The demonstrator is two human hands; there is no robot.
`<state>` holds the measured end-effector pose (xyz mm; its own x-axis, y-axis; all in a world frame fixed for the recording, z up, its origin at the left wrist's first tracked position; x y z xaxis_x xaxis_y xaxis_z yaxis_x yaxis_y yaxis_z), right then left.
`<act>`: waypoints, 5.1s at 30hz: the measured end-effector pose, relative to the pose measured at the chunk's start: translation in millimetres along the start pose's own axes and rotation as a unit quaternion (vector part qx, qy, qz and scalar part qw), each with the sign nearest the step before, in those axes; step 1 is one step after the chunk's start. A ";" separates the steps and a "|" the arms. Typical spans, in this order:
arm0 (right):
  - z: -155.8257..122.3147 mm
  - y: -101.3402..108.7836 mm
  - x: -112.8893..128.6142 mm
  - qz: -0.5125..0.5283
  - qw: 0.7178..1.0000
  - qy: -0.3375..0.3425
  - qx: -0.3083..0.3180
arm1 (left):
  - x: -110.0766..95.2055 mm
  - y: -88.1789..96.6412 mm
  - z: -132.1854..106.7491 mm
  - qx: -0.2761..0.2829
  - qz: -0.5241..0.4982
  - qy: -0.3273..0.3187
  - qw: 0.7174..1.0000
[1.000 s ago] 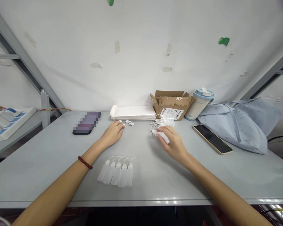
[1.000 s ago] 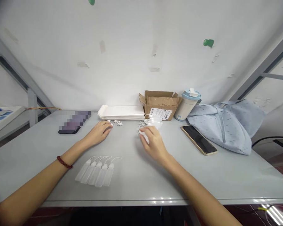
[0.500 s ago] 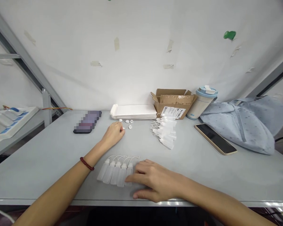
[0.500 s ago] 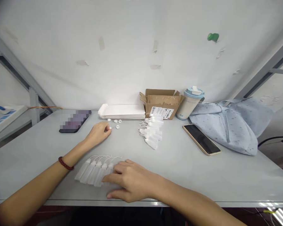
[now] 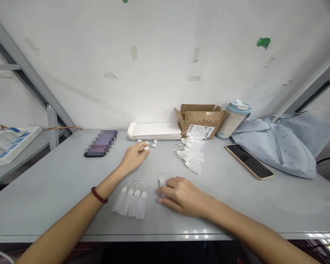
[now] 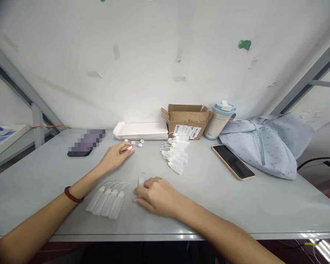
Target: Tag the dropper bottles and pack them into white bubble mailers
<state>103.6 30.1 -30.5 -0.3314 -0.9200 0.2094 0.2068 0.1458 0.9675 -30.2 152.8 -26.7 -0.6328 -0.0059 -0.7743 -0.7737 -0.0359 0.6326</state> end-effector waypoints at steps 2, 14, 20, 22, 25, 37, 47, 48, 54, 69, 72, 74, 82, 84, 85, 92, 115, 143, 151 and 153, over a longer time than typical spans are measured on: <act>-1.9 6.8 -5.3 -0.027 0.999 -0.008 -0.035 | 2.6 -6.6 -1.8 0.057 -0.088 0.041 0.994; -11.0 34.4 -5.5 -0.023 0.980 0.010 -0.196 | -43.0 -51.4 -57.5 0.388 -0.326 0.073 0.859; -12.0 35.4 -9.8 0.062 0.975 0.003 -0.212 | -46.3 -61.5 -63.7 0.418 -0.345 0.064 0.838; -12.3 34.8 -10.9 0.077 0.975 -0.001 -0.210 | -45.6 -61.3 -63.3 0.412 -0.343 0.057 0.842; -12.9 35.0 -11.3 0.086 0.975 -0.005 -0.207 | -43.2 -59.9 -61.6 0.397 -0.324 0.055 0.857; -17.6 27.3 -42.7 0.553 0.772 -0.134 -0.284 | -48.1 -47.8 -55.1 0.365 -0.323 0.018 0.873; -16.7 6.2 -49.3 0.688 0.641 -0.176 -0.291 | -48.2 -43.3 -52.0 0.321 -0.288 0.006 0.902; -16.8 6.5 -49.3 0.683 0.645 -0.176 -0.293 | -46.4 -42.3 -50.6 0.309 -0.280 0.006 0.909; -17.9 3.6 -49.4 0.679 0.646 -0.185 -0.295 | -35.3 -38.8 -43.8 0.270 -0.256 0.019 0.928; -17.3 3.9 -48.9 0.682 0.643 -0.192 -0.289 | -36.5 -38.9 -47.5 0.278 -0.225 0.043 0.933; -17.8 3.0 -49.0 0.683 0.642 -0.195 -0.289 | -37.6 -38.5 -48.7 0.282 -0.203 0.038 0.937; -18.0 1.5 -49.1 0.691 0.633 -0.196 -0.288 | -39.3 -37.1 -49.4 0.287 -0.200 0.029 0.936; -20.0 -2.0 -50.4 0.698 0.627 -0.207 -0.276 | -45.2 -37.6 -54.2 0.306 -0.165 0.017 0.937; -20.3 -2.2 -50.8 0.692 0.633 -0.214 -0.274 | -46.1 -39.8 -55.7 0.309 -0.148 0.020 0.939; -20.6 -2.4 -51.2 0.687 0.637 -0.218 -0.273 | -46.0 -40.8 -56.1 0.310 -0.143 0.025 0.940; -30.9 19.4 -64.7 0.425 0.816 -0.244 -0.307 | -37.7 -42.3 -51.8 0.278 -0.170 0.070 0.943; -38.8 25.5 -66.5 0.317 0.858 -0.256 -0.312 | -33.3 -57.2 -62.5 0.326 -0.182 0.090 0.923; -40.9 35.4 -62.1 0.321 0.855 -0.242 -0.327 | -61.5 -44.7 -75.3 0.245 -0.093 -0.047 0.964; -34.9 10.7 -69.1 0.565 0.715 -0.283 -0.300 | -76.2 -40.8 -83.7 0.117 0.079 -0.239 0.961; -35.2 16.2 -69.3 0.537 0.736 -0.275 -0.308 | -74.2 -40.1 -80.2 0.133 0.058 -0.212 0.966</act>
<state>162.3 83.4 -34.3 0.0397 -0.0835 0.9957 0.9433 0.3319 -0.0098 50.4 74.5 3.9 -0.6285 0.4172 -0.6564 -0.6412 0.1997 0.7409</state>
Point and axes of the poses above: each hand's wrist, its own z-axis towards the middle knuckle, its own y-axis out of the back of the hand, x = y × z, the point moved 9 cm from there along z, towards the middle knuckle, and after that the axes turned 12 degrees about y, right-handed, at the moved point
